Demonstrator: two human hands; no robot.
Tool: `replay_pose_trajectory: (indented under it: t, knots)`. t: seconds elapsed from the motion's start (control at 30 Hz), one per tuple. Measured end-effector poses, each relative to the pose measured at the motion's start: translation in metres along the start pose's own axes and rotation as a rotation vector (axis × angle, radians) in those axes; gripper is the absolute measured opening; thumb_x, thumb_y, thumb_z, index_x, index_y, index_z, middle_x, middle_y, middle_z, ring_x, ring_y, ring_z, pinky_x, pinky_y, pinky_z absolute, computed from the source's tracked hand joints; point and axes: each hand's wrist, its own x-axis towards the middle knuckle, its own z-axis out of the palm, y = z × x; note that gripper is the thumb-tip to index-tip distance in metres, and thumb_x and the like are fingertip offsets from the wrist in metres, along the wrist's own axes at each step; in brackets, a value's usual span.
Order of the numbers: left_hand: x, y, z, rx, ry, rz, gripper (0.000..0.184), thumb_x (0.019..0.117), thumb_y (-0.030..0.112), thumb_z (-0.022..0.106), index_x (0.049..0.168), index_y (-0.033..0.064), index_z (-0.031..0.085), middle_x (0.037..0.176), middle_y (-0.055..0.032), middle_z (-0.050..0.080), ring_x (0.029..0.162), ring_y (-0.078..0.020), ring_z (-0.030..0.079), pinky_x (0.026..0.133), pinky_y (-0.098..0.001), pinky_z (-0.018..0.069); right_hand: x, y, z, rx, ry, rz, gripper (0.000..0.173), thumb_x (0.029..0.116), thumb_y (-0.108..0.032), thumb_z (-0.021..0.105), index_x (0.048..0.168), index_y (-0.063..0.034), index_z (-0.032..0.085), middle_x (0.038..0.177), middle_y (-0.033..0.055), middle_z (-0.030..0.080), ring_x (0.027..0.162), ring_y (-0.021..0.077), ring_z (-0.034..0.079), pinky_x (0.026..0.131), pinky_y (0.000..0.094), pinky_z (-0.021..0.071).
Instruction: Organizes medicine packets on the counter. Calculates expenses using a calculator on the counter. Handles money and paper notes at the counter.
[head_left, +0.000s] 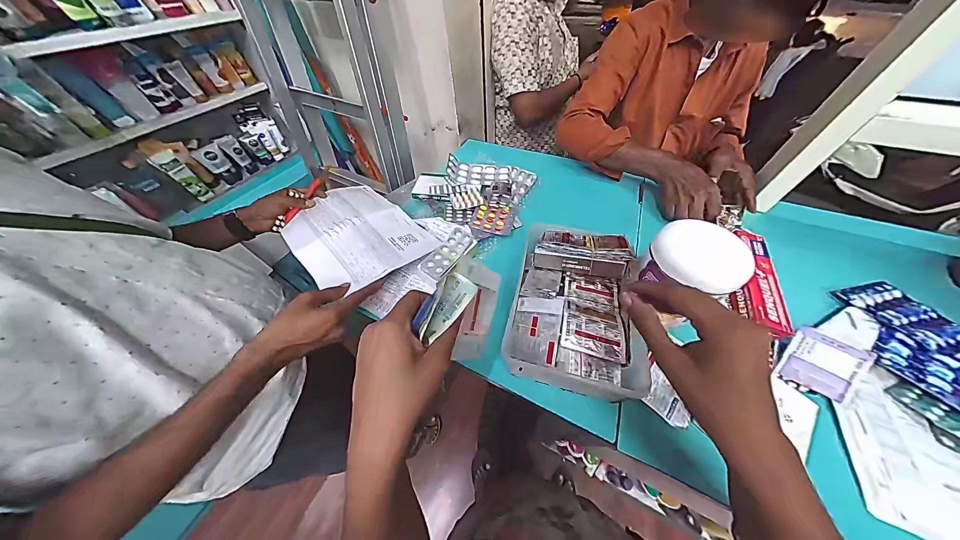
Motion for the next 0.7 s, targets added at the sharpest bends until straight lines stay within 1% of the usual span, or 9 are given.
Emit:
replay_pose_trajectory:
  t: [0.03, 0.1, 0.17, 0.23, 0.3, 0.37, 0.43, 0.57, 0.7]
  knots:
    - [-0.001, 0.007, -0.005, -0.067, 0.005, 0.044, 0.030, 0.0877, 0.037, 0.070, 0.099, 0.0092, 0.071, 0.076, 0.0013, 0.068, 0.068, -0.0028, 0.065, 0.063, -0.0248, 0.0539, -0.003, -0.004, 0.002, 0.115, -0.030, 0.015, 0.036, 0.1011, -0.033, 0.059, 0.113, -0.0026, 0.075, 0.100, 0.0089, 0.076, 0.089, 0.0129, 0.073, 0.079, 0.0281, 0.0599]
    - [0.004, 0.023, -0.003, -0.247, -0.081, 0.097, 0.028, 0.0888, 0.033, 0.072, 0.100, 0.0068, 0.072, 0.080, 0.0023, 0.070, 0.072, 0.0029, 0.065, 0.066, -0.0178, 0.0548, -0.006, -0.011, 0.007, 0.481, -0.164, 0.149, 0.049, 0.1011, -0.033, 0.062, 0.134, 0.0037, 0.059, 0.115, 0.0075, 0.074, 0.097, 0.0098, 0.074, 0.080, 0.0229, 0.0624]
    - [0.012, 0.035, 0.014, -0.338, -0.261, 0.052, 0.029, 0.0916, 0.031, 0.073, 0.103, 0.0046, 0.071, 0.083, -0.0008, 0.071, 0.075, -0.0016, 0.067, 0.071, -0.0228, 0.0565, -0.003, -0.014, 0.007, 0.844, -0.311, 0.376, 0.062, 0.0995, -0.024, 0.064, 0.151, -0.0018, 0.038, 0.125, 0.0092, 0.069, 0.099, 0.0191, 0.074, 0.078, 0.0324, 0.0661]
    - [0.018, 0.040, 0.033, -0.288, -0.416, -0.039, 0.033, 0.0942, 0.033, 0.072, 0.105, 0.0015, 0.070, 0.087, -0.0085, 0.070, 0.081, -0.0143, 0.068, 0.076, -0.0357, 0.0559, 0.001, -0.006, 0.009, 0.885, -0.318, 0.453, 0.070, 0.0955, -0.017, 0.067, 0.155, -0.0068, 0.032, 0.122, 0.0075, 0.067, 0.085, 0.0177, 0.075, 0.066, 0.0307, 0.0655]
    - [0.018, 0.045, 0.043, -0.149, -0.503, -0.079, 0.033, 0.0953, 0.031, 0.071, 0.107, 0.0003, 0.070, 0.090, -0.0144, 0.071, 0.085, -0.0263, 0.069, 0.080, -0.0474, 0.0551, 0.002, 0.009, 0.014, 0.748, -0.276, 0.405, 0.059, 0.0924, -0.012, 0.069, 0.145, -0.0024, 0.046, 0.109, 0.0053, 0.069, 0.072, 0.0109, 0.071, 0.057, 0.0243, 0.0611]
    - [0.016, 0.048, 0.047, -0.010, -0.520, -0.087, 0.031, 0.0957, 0.031, 0.069, 0.107, 0.0024, 0.070, 0.088, -0.0150, 0.070, 0.085, -0.0314, 0.069, 0.077, -0.0525, 0.0537, 0.001, 0.022, 0.020, 0.558, -0.311, 0.329, 0.039, 0.0934, -0.013, 0.069, 0.130, -0.0019, 0.063, 0.101, 0.0050, 0.070, 0.069, 0.0076, 0.068, 0.057, 0.0224, 0.0589]
    - [0.016, 0.049, 0.046, 0.056, -0.533, -0.093, 0.031, 0.0961, 0.031, 0.069, 0.114, 0.0050, 0.070, 0.091, -0.0151, 0.072, 0.088, -0.0333, 0.070, 0.078, -0.0545, 0.0537, 0.001, 0.022, 0.026, 0.391, -0.365, 0.278, 0.028, 0.0952, -0.011, 0.068, 0.122, -0.0012, 0.069, 0.100, 0.0093, 0.071, 0.070, 0.0085, 0.069, 0.060, 0.0225, 0.0585]
    - [0.016, 0.039, 0.045, 0.044, -0.523, -0.090, 0.034, 0.0962, 0.030, 0.069, 0.123, 0.0093, 0.069, 0.095, -0.0146, 0.073, 0.091, -0.0333, 0.071, 0.080, -0.0559, 0.0537, 0.004, 0.014, 0.029, 0.132, -0.452, 0.235, 0.027, 0.0944, -0.008, 0.067, 0.120, -0.0005, 0.072, 0.097, 0.0159, 0.073, 0.076, 0.0227, 0.069, 0.071, 0.0391, 0.0581]
    - [0.030, 0.020, 0.050, 0.170, -0.380, -0.218, 0.046, 0.0958, 0.028, 0.069, 0.136, 0.0078, 0.063, 0.100, -0.0211, 0.073, 0.094, -0.0425, 0.071, 0.082, -0.0630, 0.0526, 0.012, 0.005, 0.026, -0.005, -0.572, 0.202, 0.035, 0.0924, -0.025, 0.075, 0.124, -0.0095, 0.074, 0.097, 0.0137, 0.072, 0.078, 0.0239, 0.068, 0.072, 0.0420, 0.0563]
